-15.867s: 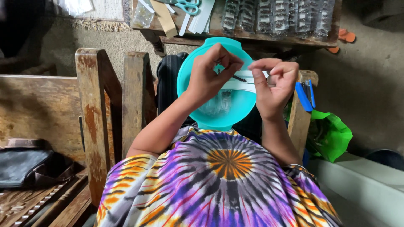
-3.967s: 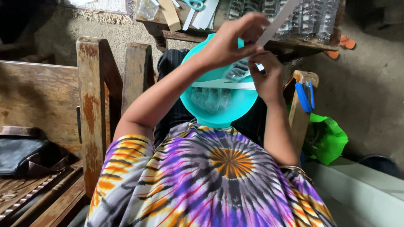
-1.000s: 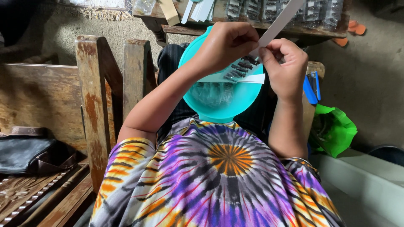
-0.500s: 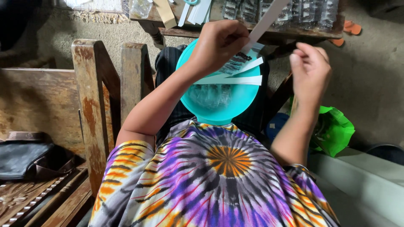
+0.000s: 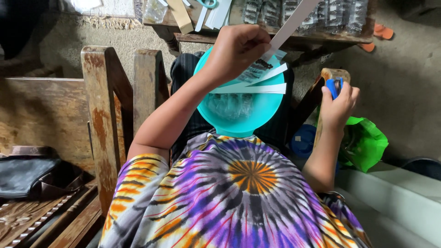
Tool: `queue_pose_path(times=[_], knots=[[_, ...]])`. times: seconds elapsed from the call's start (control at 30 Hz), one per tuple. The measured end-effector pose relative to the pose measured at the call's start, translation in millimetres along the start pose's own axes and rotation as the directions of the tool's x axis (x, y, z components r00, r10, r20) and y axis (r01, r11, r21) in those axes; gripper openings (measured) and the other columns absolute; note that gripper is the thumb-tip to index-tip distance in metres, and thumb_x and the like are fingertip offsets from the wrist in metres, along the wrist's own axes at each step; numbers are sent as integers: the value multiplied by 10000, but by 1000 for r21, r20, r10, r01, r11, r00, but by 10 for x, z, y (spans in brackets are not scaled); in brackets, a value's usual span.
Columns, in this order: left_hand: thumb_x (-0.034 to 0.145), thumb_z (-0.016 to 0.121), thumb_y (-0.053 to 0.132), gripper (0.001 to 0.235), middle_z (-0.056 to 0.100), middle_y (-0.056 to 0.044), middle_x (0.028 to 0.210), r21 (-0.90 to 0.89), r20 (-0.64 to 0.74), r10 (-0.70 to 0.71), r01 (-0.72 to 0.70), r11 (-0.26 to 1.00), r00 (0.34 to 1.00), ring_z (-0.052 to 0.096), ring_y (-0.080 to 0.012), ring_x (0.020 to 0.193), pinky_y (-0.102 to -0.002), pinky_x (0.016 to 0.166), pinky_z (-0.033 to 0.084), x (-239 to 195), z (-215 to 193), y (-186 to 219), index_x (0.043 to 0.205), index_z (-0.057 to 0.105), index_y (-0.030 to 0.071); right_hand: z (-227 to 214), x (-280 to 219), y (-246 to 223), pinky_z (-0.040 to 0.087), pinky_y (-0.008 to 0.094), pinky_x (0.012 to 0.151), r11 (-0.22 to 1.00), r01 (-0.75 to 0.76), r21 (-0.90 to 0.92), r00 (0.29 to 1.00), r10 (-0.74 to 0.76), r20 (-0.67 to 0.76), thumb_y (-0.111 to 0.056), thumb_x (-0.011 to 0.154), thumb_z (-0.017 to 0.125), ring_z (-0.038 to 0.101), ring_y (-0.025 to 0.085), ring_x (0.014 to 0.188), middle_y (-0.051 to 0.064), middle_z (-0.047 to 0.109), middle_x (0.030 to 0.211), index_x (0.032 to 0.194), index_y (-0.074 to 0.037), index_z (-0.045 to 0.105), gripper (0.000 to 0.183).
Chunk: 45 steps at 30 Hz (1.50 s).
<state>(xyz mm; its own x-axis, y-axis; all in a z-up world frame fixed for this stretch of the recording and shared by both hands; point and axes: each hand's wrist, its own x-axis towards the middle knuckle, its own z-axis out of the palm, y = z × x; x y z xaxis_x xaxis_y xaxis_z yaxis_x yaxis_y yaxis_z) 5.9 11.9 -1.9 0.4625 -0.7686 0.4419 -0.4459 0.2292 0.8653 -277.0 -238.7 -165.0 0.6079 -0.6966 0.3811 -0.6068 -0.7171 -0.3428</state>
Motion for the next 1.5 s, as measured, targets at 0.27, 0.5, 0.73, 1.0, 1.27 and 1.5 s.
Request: queue_pose_path(times=[0.27,0.5,0.73,1.0,1.27,1.5], knots=[[870,667,-10,74,640,-36,737,37,-11,9,-8,999,1000,539,-114,614,-258,525,399,-77,85,59,907,681,52,-803,448,-1224,441,414,870,827,325,459,928,-372,13,-366,997,647,555,331,959,209,537,1057,1229,98,624,519],[873,673,1,138,707,-49,864,50,-38,50,-48,998,998,572,-112,640,-251,553,443,-162,215,39,995,684,64,-1178,541,-1929,467,456,804,724,485,490,822,-569,26,-440,956,617,589,380,930,246,562,1059,1202,108,622,601],[913,641,-7,75,711,-114,1034,107,-39,186,-181,978,982,732,-254,860,-313,682,571,-191,248,50,982,647,23,-1175,569,-2149,481,442,816,697,545,466,773,-633,43,-414,939,680,620,379,914,235,618,1016,1104,98,630,540],[940,632,15,78,699,-106,1072,52,-36,178,-176,983,983,726,-242,886,-307,712,572,-207,267,104,1017,641,23,-1084,563,-2124,481,419,755,688,554,468,767,-641,35,-367,942,720,628,338,874,184,662,973,1038,60,659,442],[942,626,8,77,694,-115,1052,21,-14,182,-182,983,983,714,-239,875,-303,719,568,-209,249,153,1019,631,14,-1027,517,-2035,460,431,687,724,558,407,786,-618,22,-410,940,722,618,334,794,171,649,911,1041,17,688,441],[943,602,489,524,666,-42,1204,-102,141,100,-86,991,985,668,-172,1068,-291,858,520,-252,122,266,1286,529,100,-1183,536,-2172,423,437,646,717,576,393,781,-624,-6,-432,983,629,605,336,763,166,626,894,1003,8,693,446]])
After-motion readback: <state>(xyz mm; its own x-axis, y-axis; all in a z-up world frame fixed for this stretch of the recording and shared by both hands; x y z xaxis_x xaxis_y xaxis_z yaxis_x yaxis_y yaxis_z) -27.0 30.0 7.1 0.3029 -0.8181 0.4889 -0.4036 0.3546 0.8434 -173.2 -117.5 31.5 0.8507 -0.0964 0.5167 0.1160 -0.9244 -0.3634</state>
